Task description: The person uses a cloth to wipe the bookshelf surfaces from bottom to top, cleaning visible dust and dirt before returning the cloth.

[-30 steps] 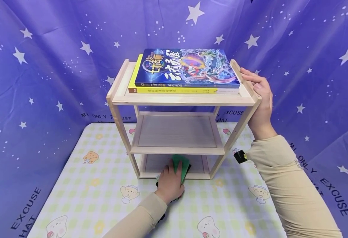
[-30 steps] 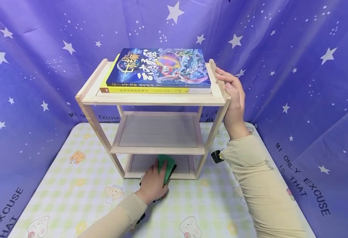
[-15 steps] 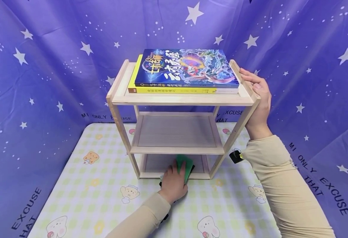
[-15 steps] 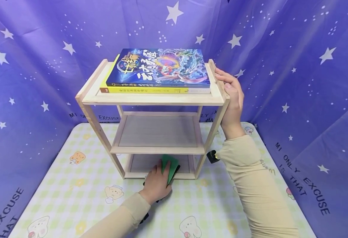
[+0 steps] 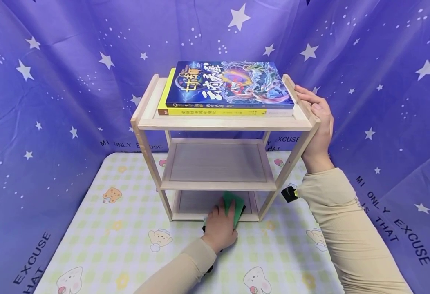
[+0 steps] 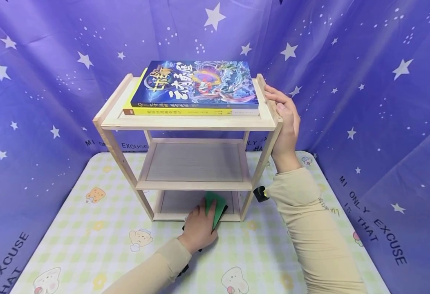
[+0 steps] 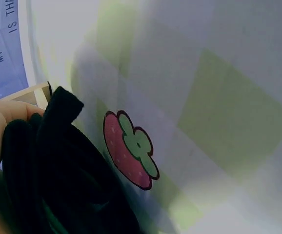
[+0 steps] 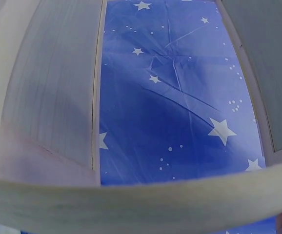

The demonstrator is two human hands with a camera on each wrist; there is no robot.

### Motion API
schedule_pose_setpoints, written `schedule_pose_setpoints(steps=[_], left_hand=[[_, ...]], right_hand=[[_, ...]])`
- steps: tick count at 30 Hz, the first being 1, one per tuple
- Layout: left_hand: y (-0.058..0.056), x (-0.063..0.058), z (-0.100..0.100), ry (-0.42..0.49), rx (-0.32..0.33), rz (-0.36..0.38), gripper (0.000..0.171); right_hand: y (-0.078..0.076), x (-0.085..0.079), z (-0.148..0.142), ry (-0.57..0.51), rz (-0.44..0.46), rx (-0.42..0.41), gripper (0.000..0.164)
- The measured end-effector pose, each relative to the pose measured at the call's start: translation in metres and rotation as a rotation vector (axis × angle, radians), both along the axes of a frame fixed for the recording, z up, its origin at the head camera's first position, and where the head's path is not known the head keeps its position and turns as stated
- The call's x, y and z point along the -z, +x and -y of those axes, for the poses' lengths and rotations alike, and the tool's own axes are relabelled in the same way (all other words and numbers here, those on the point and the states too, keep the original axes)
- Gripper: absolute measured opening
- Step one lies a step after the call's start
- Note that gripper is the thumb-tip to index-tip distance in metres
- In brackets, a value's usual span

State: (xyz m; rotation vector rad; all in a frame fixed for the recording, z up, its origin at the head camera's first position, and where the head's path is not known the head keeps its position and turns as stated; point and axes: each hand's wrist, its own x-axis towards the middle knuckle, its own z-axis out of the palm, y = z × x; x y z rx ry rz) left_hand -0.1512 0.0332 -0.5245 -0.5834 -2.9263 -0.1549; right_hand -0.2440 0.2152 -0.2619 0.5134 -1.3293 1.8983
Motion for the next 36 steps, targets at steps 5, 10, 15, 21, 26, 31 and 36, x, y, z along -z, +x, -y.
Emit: schedule_pose_setpoints(steps=[5,10,15,21,26,31,36], left_hand=[[0.001,-0.002,-0.004,-0.018,0.014,0.008,0.078],[0.002,-0.003,-0.006,0.022,0.055,0.041,0.076],[0.003,-0.005,-0.004,0.048,0.11,0.056,0.073],[0.004,-0.013,-0.004,0.018,0.15,0.05,0.073],[0.005,-0.016,-0.007,-0.049,0.159,0.091,0.077],[0.004,-0.014,-0.01,-0.086,0.158,0.125,0.077],[0.004,-0.013,-0.013,-0.089,0.159,0.137,0.074]], right_hand=[[0.002,-0.001,0.001,-0.025,0.013,-0.02,0.038],[0.003,-0.002,0.002,-0.042,0.018,-0.033,0.038],[0.002,-0.002,0.002,-0.047,0.015,-0.041,0.039],[0.002,-0.001,0.001,-0.046,0.015,-0.03,0.039],[0.002,-0.001,0.0,-0.041,0.012,-0.03,0.039],[0.001,-0.001,0.0,-0.041,0.01,-0.036,0.039],[0.001,-0.001,0.0,-0.04,0.012,-0.038,0.038]])
